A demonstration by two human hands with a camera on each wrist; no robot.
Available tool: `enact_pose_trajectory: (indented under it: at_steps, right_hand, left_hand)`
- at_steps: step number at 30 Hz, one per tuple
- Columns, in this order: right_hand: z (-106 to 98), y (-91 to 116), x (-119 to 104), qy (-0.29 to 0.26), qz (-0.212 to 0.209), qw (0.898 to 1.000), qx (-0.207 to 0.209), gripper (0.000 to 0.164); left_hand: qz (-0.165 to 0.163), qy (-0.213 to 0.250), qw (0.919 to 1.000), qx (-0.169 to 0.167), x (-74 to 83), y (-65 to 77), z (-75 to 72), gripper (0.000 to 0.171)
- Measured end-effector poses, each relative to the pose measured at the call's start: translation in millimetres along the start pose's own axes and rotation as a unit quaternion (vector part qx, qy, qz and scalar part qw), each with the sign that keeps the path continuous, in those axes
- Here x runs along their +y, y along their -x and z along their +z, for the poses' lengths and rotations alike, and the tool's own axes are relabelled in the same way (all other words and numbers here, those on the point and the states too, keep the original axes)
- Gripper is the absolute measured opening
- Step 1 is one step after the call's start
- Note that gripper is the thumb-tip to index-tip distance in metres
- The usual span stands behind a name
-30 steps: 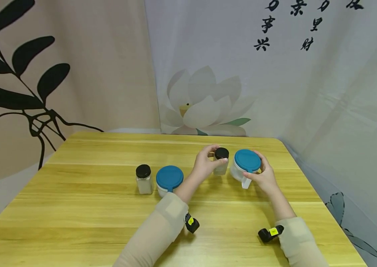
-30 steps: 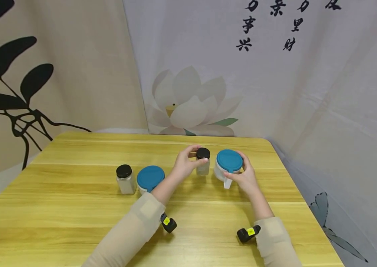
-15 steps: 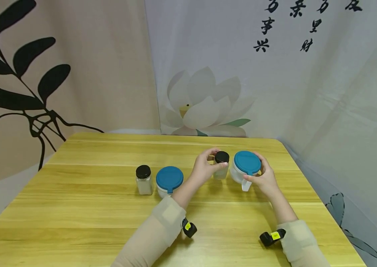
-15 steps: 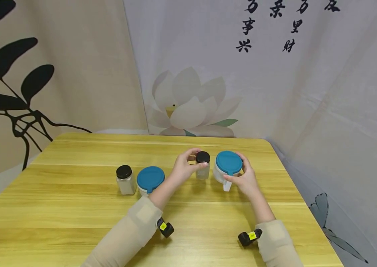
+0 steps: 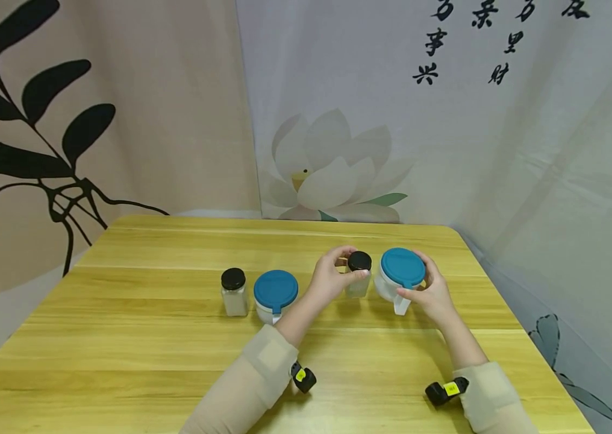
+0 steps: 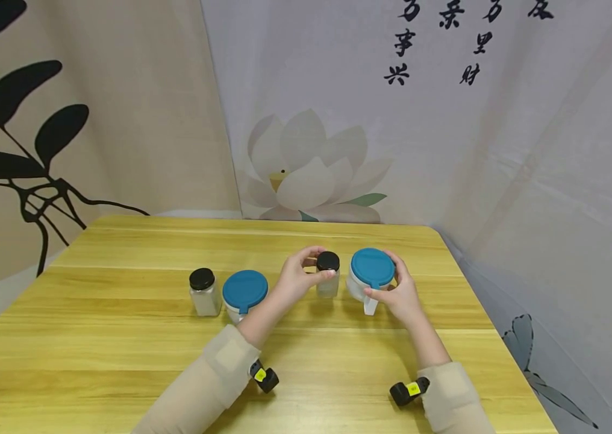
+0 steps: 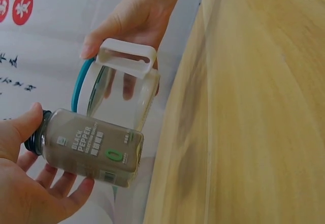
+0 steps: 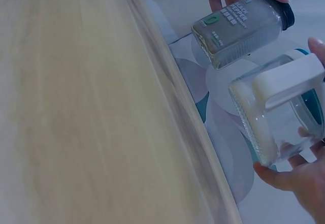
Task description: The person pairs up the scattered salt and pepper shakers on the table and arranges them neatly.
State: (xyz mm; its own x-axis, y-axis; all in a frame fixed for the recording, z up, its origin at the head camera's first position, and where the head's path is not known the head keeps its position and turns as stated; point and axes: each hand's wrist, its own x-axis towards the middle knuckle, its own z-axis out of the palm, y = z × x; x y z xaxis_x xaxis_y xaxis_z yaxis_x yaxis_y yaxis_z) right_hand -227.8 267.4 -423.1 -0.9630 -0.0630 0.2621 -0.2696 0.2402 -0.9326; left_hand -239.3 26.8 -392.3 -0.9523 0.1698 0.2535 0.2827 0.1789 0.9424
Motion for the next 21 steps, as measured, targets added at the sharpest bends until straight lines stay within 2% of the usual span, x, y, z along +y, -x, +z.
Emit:
enact_pose_trajectory:
  at_steps: [5,21]
  right_hand:
    - [0,3,-4,0.011,-0.002,1.0,-0.003,0.088]
    - [3,10,-6,-0.002,-0.016,1.0,-0.017,0.087]
  left_hand:
    - [0.001,-0.002,1.0,0.0,-0.8,3.4,-1.6,0.045]
    - [-0.017,0.005,0.9998,-0.005,-3.9,13.5,-4.6,0.05]
